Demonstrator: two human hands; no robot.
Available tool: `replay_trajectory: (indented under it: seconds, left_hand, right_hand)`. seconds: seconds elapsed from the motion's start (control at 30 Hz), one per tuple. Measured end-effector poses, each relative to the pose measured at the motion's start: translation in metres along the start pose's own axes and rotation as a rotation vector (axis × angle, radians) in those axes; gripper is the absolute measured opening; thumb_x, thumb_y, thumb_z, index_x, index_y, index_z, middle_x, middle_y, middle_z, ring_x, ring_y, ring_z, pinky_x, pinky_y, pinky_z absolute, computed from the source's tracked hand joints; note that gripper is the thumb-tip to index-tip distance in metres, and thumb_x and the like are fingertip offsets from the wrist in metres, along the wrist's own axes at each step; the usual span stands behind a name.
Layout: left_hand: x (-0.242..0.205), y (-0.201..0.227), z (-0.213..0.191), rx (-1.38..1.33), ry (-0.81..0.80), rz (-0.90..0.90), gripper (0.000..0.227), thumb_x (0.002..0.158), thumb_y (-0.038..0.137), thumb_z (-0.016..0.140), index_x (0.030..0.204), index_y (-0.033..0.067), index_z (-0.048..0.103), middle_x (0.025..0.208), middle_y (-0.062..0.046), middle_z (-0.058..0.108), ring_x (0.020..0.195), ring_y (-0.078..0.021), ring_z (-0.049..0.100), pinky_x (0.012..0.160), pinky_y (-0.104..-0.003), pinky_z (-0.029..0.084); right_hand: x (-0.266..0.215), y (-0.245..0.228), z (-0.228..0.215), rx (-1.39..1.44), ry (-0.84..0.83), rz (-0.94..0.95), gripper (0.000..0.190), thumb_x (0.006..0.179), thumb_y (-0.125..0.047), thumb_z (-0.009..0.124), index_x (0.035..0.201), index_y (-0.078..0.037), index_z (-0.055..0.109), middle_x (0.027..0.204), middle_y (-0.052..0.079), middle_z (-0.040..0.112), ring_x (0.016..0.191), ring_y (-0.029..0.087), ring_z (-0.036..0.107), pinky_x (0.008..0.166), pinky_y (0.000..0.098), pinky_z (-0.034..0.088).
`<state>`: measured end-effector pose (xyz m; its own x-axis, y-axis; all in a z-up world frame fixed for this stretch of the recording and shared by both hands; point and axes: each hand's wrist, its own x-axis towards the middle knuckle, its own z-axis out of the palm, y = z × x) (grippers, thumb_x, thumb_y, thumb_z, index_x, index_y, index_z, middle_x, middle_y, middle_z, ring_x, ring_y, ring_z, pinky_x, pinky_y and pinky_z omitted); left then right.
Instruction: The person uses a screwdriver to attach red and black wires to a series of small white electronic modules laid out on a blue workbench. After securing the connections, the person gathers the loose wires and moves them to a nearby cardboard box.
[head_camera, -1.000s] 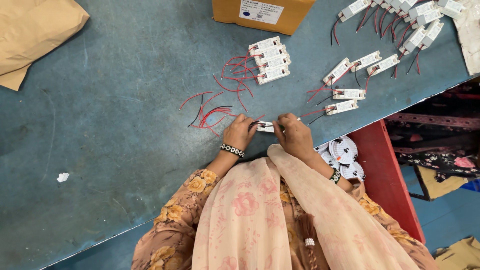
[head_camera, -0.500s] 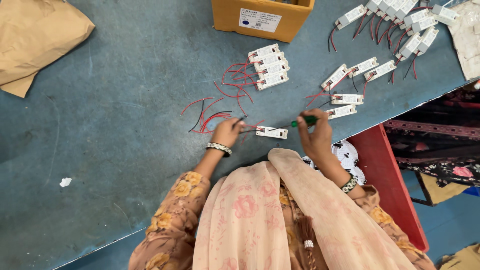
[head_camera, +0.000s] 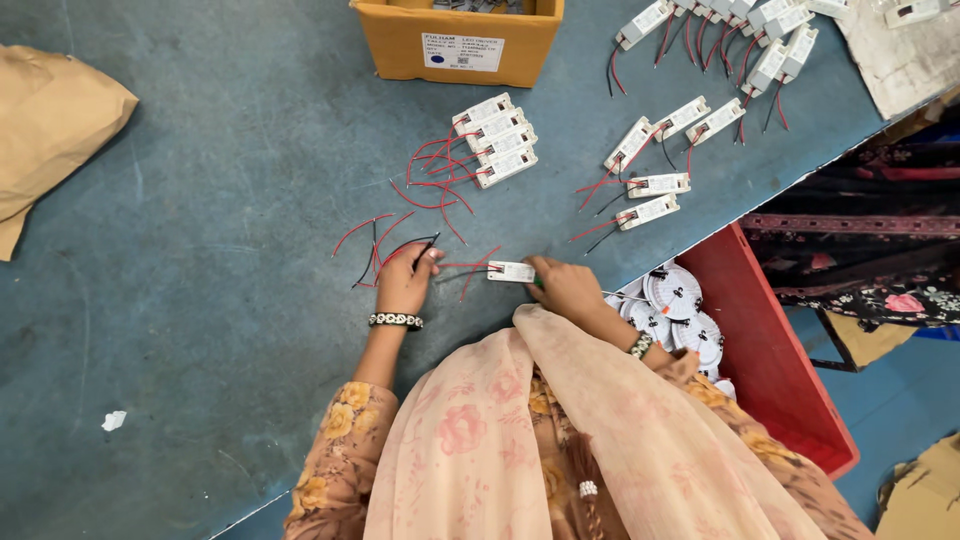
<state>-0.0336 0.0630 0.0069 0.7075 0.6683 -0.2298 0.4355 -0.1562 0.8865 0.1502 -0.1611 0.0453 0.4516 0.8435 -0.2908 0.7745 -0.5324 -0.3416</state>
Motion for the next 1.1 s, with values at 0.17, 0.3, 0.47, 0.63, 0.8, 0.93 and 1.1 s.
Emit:
replay_trajectory:
  seconds: [0.17, 0.3, 0.47, 0.63, 0.8, 0.93, 1.1]
  left_hand:
    - [-0.004, -0.004, -0.006, 0.019, 0.001, -0.059, 0.027, 0.100, 0.031, 0.060, 0.105, 0.0110, 0.078, 0.072, -0.002, 0.072, 0.064, -0.0141, 0.064, 0.063, -0.031, 0.050]
    - [-0.005, -0.010, -0.021, 0.053, -0.006, -0.117, 0.028, 0.100, 0.033, 0.060, 0.108, 0.0132, 0.078, 0.072, -0.001, 0.072, 0.062, -0.0144, 0.062, 0.060, -0.032, 0.049]
    - [-0.005, -0.019, -0.014, 0.057, 0.006, -0.083, 0.029, 0.099, 0.036, 0.062, 0.105, 0.0112, 0.076, 0.072, -0.004, 0.071, 0.063, -0.0176, 0.065, 0.062, -0.034, 0.050]
    - [-0.002, -0.023, 0.011, 0.137, 0.050, 0.048, 0.032, 0.097, 0.035, 0.064, 0.104, 0.0054, 0.073, 0.080, -0.012, 0.070, 0.070, -0.0270, 0.066, 0.066, -0.039, 0.051]
    - [0.005, -0.035, 0.020, 0.047, 0.047, -0.054, 0.033, 0.101, 0.037, 0.057, 0.106, 0.0112, 0.076, 0.077, -0.008, 0.070, 0.069, -0.0207, 0.066, 0.066, -0.036, 0.050]
    - [0.008, -0.052, 0.021, -0.099, -0.004, -0.162, 0.033, 0.103, 0.037, 0.057, 0.109, 0.0135, 0.079, 0.075, -0.005, 0.068, 0.067, -0.0137, 0.059, 0.066, -0.033, 0.048]
    - [0.014, -0.060, 0.025, -0.241, 0.074, 0.032, 0.031, 0.106, 0.032, 0.058, 0.111, 0.0084, 0.078, 0.090, 0.002, 0.072, 0.082, -0.0065, 0.062, 0.076, -0.027, 0.049]
  right_hand:
    - [-0.022, 0.043, -0.031, 0.064, 0.133, -0.086, 0.040, 0.090, -0.029, 0.069, 0.128, -0.019, 0.064, 0.112, 0.008, 0.072, 0.086, 0.034, 0.071, 0.072, 0.0448, 0.058]
    - [-0.050, 0.082, -0.055, -0.098, 0.064, 0.005, 0.038, 0.092, -0.031, 0.069, 0.129, -0.023, 0.066, 0.108, 0.005, 0.071, 0.087, 0.033, 0.071, 0.072, 0.0442, 0.057]
    - [-0.060, 0.131, -0.058, -0.181, 0.189, 0.228, 0.040, 0.092, -0.033, 0.070, 0.130, -0.021, 0.064, 0.113, 0.007, 0.072, 0.088, 0.034, 0.071, 0.071, 0.0450, 0.057]
    - [-0.026, 0.162, -0.062, -0.170, 0.466, 0.292, 0.043, 0.094, -0.028, 0.076, 0.132, -0.012, 0.064, 0.110, 0.016, 0.072, 0.092, 0.040, 0.068, 0.071, 0.0491, 0.053]
    - [-0.003, 0.125, -0.066, 0.076, 0.602, 0.243, 0.031, 0.095, -0.019, 0.079, 0.122, -0.010, 0.065, 0.094, 0.015, 0.069, 0.083, 0.034, 0.068, 0.074, 0.0442, 0.054]
    - [0.032, 0.065, -0.060, 0.135, 0.480, -0.067, 0.028, 0.092, -0.017, 0.078, 0.119, -0.013, 0.069, 0.109, 0.012, 0.065, 0.084, 0.030, 0.070, 0.073, 0.0411, 0.057]
    - [0.130, 0.013, -0.067, -0.160, 0.171, -0.198, 0.072, 0.080, -0.031, 0.085, 0.144, -0.017, 0.054, 0.156, 0.011, 0.041, 0.104, 0.039, 0.069, 0.078, 0.0476, 0.058]
